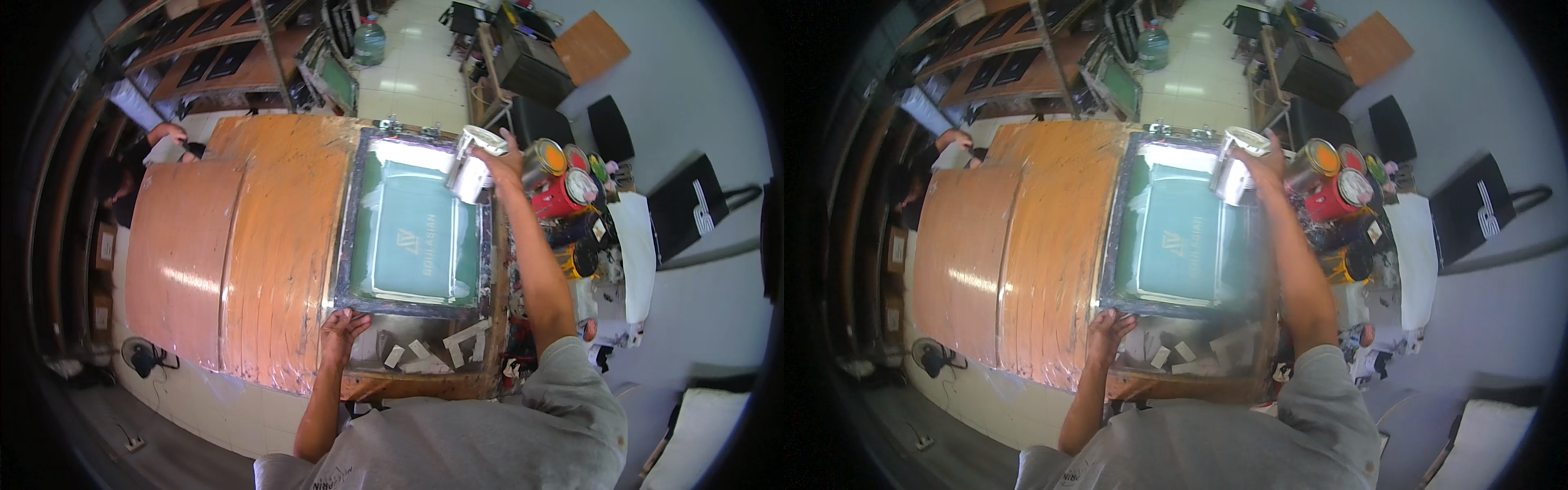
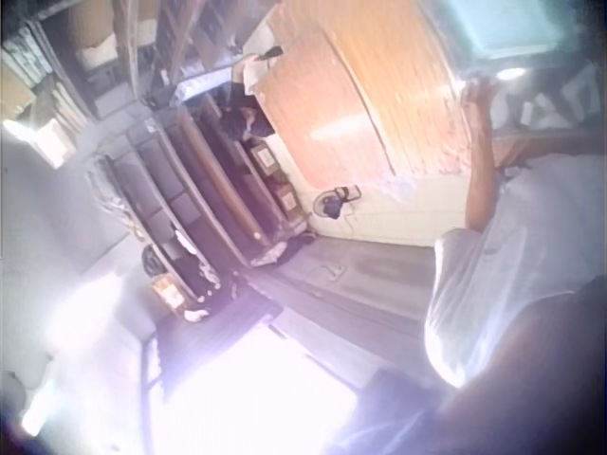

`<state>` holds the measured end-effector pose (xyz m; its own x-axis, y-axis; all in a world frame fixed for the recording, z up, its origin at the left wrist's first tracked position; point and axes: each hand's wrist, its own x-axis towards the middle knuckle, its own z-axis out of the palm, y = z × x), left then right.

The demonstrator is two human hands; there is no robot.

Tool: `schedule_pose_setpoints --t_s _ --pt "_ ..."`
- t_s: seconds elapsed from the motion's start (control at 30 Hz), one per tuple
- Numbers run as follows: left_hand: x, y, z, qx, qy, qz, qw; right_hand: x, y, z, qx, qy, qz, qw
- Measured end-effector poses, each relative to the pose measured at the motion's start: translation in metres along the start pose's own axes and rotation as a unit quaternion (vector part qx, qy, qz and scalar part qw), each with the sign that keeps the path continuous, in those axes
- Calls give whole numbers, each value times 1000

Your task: The person performs screen printing by applying white ink to a mesh screen with a squeegee, cleaning the screen with a cloth, and aligning items on a glass light table.

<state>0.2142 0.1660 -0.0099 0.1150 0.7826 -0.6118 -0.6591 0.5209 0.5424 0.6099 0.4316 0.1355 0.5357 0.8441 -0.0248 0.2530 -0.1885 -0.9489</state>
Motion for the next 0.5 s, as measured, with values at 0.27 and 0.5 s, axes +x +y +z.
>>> schedule_pose_setpoints --t_s 0.27,0.5 --pt "2 3 -6 20 -28 11 999 -64 4 -18 76 206 -171 961" --pt "5 3 -12 25 -25 -10 999 -83 68 -100 -75 345 -167 921"
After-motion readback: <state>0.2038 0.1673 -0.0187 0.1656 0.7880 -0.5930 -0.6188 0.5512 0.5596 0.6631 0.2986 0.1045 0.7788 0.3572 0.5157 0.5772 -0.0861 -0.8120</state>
